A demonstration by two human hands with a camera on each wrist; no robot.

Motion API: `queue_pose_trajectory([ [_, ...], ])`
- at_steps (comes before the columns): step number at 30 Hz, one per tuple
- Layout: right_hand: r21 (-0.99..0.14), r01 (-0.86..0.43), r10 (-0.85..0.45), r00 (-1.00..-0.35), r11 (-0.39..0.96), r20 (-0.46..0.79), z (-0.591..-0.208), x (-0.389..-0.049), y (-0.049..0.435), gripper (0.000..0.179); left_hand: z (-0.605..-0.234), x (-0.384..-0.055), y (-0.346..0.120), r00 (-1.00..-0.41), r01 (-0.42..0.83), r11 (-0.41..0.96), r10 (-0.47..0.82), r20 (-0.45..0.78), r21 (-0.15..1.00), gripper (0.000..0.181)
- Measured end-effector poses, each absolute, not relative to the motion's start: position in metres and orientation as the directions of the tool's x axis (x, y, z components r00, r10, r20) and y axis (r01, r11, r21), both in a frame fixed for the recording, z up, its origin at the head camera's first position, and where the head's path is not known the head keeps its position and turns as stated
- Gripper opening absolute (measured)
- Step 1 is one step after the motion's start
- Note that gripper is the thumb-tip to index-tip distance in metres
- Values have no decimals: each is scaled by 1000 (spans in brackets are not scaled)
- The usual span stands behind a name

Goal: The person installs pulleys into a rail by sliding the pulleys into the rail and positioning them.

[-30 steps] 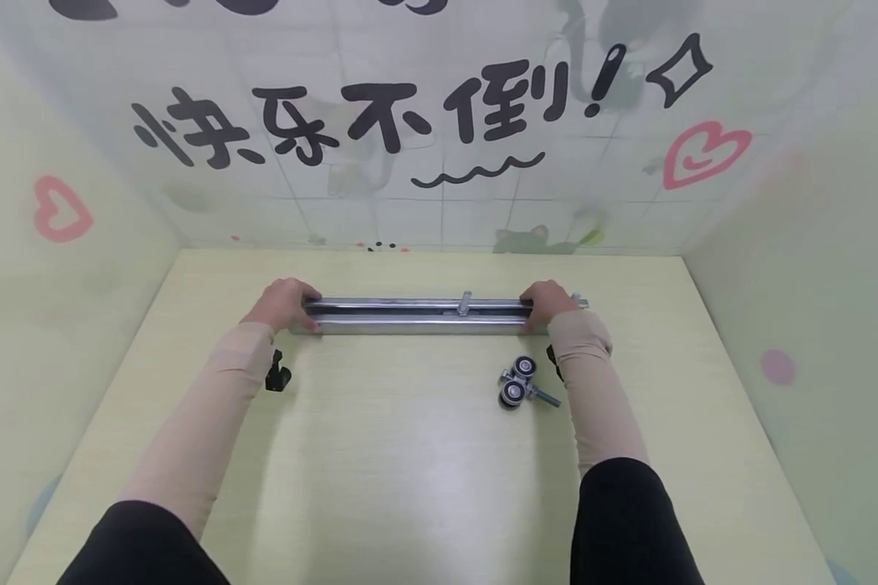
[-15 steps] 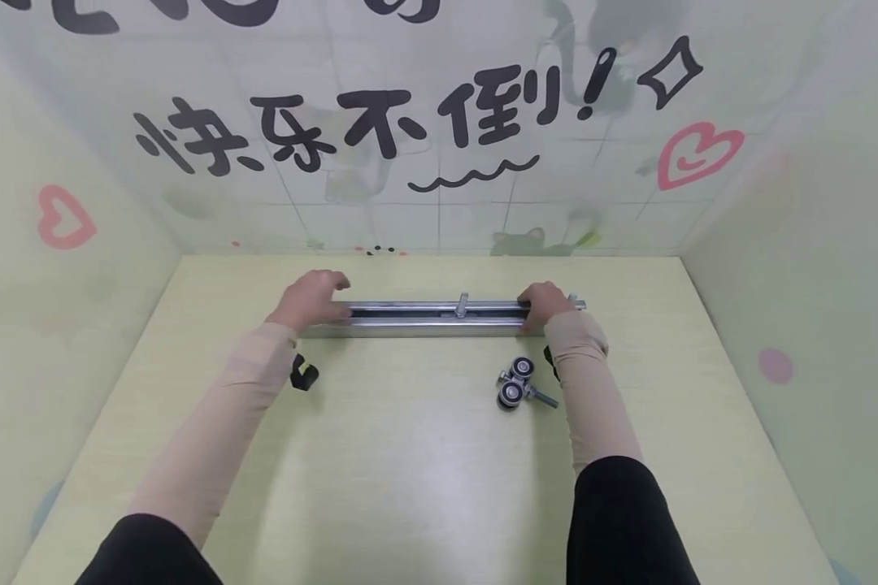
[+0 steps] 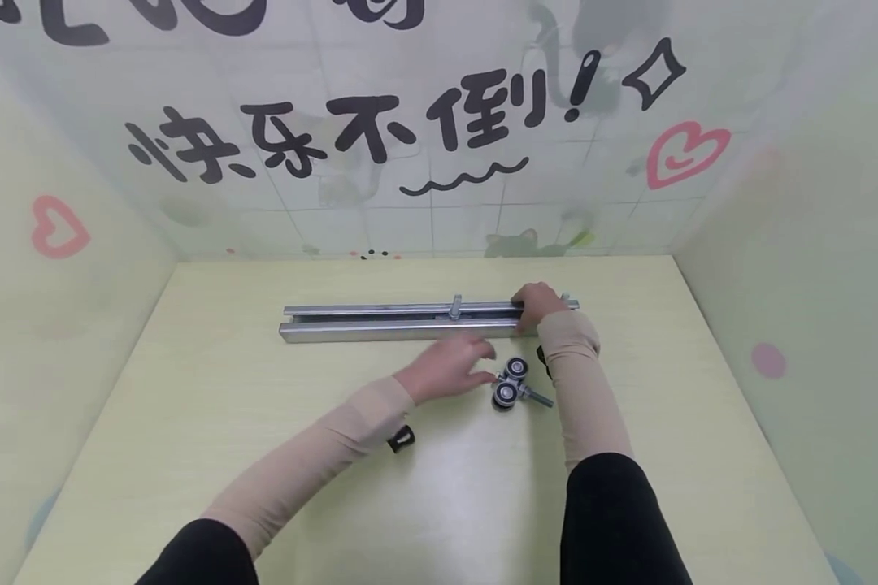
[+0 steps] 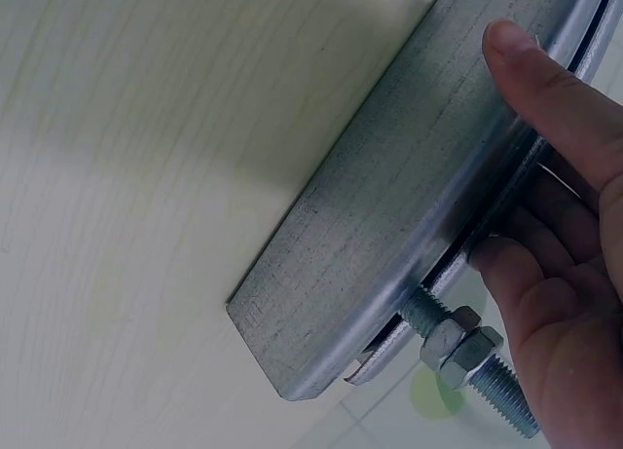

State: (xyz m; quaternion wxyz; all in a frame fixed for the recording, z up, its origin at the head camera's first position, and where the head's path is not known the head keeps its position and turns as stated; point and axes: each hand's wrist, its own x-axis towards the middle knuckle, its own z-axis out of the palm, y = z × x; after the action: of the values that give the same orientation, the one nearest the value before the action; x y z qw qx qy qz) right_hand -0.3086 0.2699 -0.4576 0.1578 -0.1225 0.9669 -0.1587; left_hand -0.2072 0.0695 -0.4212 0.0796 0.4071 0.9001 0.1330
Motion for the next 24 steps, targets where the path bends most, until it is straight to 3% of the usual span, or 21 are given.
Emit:
queue_pose_trajectory([
  [5, -346, -187, -286, -923, 919, -259, -457, -307, 270, 64, -438, -194, 111, -581, 798, 557, 812, 49, 232, 26],
  [9, -344, -203, -300, -919, 917, -257, -455, -306, 271, 64, -447, -190, 131, -567, 820, 555, 821, 63, 142, 23],
  [16, -330, -211, -302, -919, 920, -254, -454, -304, 271, 63, -456, -184, 152, -551, 831, 546, 835, -12, -109, 16],
  [24, -341, -192, -290, -920, 920, -265, -458, -306, 270, 64, -465, -181, 161, -569, 815, 531, 809, -148, -233, 20],
])
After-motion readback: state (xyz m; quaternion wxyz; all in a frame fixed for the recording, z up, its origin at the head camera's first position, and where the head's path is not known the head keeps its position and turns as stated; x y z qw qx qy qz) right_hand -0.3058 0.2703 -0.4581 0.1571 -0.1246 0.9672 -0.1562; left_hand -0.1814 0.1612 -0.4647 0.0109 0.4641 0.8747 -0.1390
